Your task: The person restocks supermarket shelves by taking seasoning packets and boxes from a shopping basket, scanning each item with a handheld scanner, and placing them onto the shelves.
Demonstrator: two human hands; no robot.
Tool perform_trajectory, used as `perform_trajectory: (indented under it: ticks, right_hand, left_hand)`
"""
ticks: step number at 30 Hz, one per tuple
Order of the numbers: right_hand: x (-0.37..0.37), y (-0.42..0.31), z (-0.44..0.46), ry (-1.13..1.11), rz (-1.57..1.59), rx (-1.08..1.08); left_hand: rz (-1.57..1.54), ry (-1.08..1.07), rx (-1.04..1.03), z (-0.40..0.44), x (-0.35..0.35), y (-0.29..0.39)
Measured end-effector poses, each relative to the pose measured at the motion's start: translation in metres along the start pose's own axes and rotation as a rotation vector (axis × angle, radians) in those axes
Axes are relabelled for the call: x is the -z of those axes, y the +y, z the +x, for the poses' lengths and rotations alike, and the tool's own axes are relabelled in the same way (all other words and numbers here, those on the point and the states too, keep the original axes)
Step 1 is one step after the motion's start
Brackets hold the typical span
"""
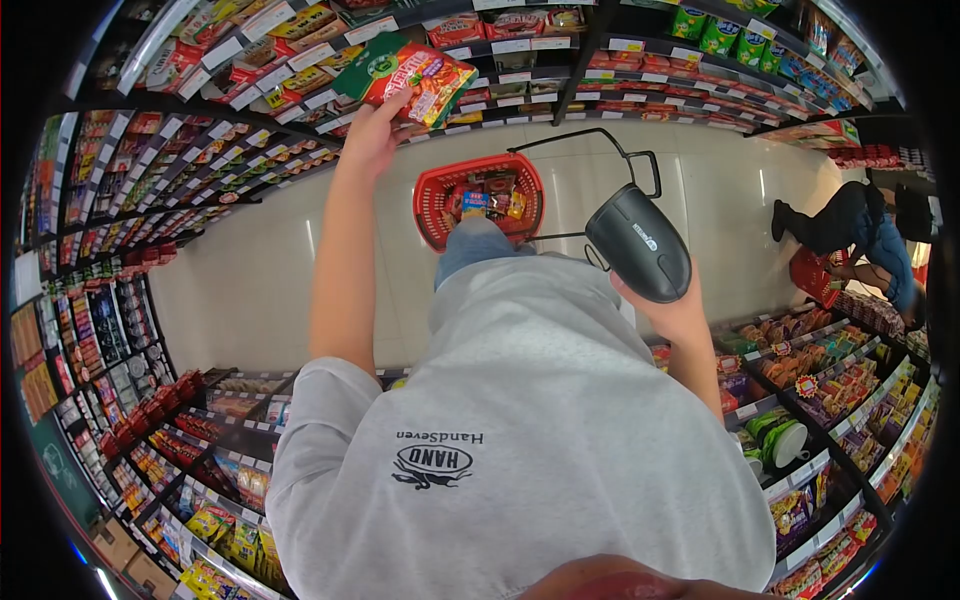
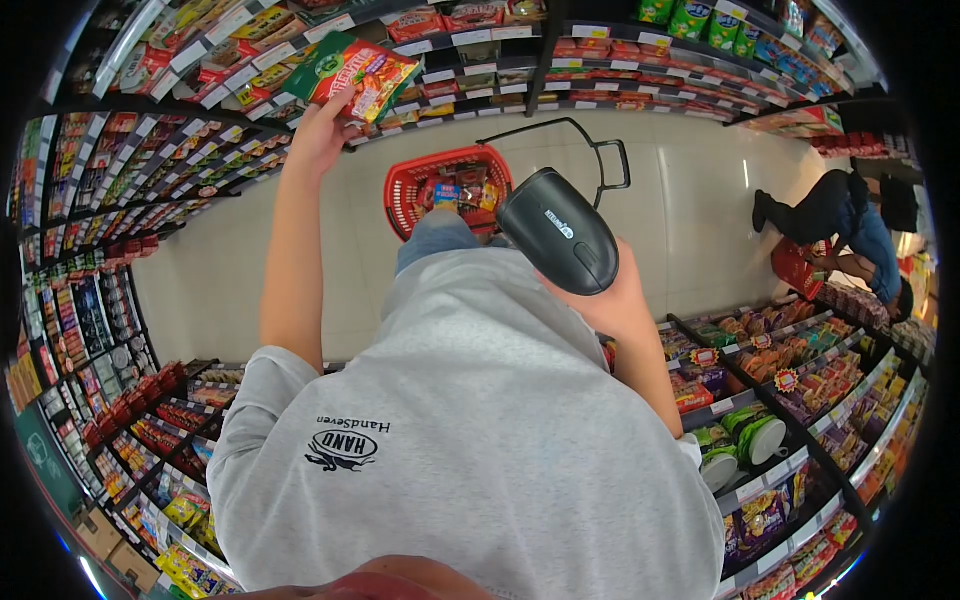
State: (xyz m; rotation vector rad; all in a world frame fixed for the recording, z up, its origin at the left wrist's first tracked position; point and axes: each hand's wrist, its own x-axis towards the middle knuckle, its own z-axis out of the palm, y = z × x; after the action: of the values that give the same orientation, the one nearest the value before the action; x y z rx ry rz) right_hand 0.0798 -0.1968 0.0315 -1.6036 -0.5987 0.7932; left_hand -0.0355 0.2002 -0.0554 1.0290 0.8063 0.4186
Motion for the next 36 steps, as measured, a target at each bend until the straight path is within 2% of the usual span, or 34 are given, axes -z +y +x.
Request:
perform_trajectory:
  ticks: [2,3,5,9,11,12,14,16,18,20,22,23,24,26,27,28,31,35,36]
  right_hand:
    - [0.0,-0.001,0.001,0.002,-0.008,0.006]
    - [0.0,-0.002,0.001,0.006,-0.016,0.012]
    - [0.001,-0.001,-0.001,0.025,-0.03,-0.012]
    - [0.003,-0.003,-0.002,0.049,-0.002,-0.086]
    - [0.003,-0.001,-0.001,0.058,0.003,-0.071]
    - [0.004,0.001,0.0,0.067,0.008,-0.056]
    - [0.005,0.002,0.001,0.066,-0.01,-0.055]
    - [0.004,0.003,0.0,0.066,-0.03,-0.055]
    - [0.002,0.003,-0.001,0.101,-0.029,-0.057]
    - [0.004,0.004,-0.001,0.087,-0.022,-0.073]
    - [0.005,0.005,0.0,0.069,-0.014,-0.092]
    - [0.005,0.005,0.001,0.067,-0.026,-0.089]
    - [0.005,0.006,0.002,0.065,-0.037,-0.086]
    - [0.006,0.005,0.004,0.047,-0.038,-0.13]
    - [0.007,0.004,0.004,0.027,-0.04,-0.175]
    - [0.008,0.004,0.004,0.03,-0.044,-0.181]
    - [0.008,0.006,0.004,0.005,-0.052,-0.164]
    - [0.007,0.008,0.007,-0.034,-0.068,-0.17]
    - [0.006,0.008,0.008,-0.028,-0.036,-0.149]
  left_hand:
    - [0.191,-0.051,0.034,0.022,0.016,-0.004]
    - [0.193,-0.053,0.035,0.029,0.016,-0.002]
    - [0.354,0.002,0.108,0.038,0.017,-0.001]
    - [0.463,0.074,0.086,0.043,-0.001,0.011]
    - [0.34,-0.044,-0.077,0.065,0.003,0.01]
    - [0.341,-0.046,-0.078,0.073,0.002,0.013]
    - [0.185,-0.147,-0.281,0.09,0.001,0.018]
    - [0.142,-0.165,-0.265,0.106,0.001,0.022]
    - [0.179,-0.262,-0.634,0.124,0.005,0.022]
    - [0.116,-0.311,-0.595,0.148,0.011,0.029]
    - [-0.113,-0.376,-0.582,0.169,0.011,0.033]
    - [0.027,-0.37,-0.744,0.178,0.008,0.028]
    - [0.027,-0.37,-0.741,0.191,0.011,0.027]
    - [-0.322,-0.539,-0.696,0.226,0.017,0.025]
    - [-0.363,-0.298,-0.607,0.233,0.007,0.029]
    - [-0.369,-0.298,-0.601,0.232,-0.004,0.037]
    - [-0.475,-0.026,-0.456,0.24,-0.018,0.052]
    - [-0.432,-0.043,-0.379,0.252,-0.019,0.055]
    - [-0.327,-0.211,-0.546,0.285,-0.001,0.043]
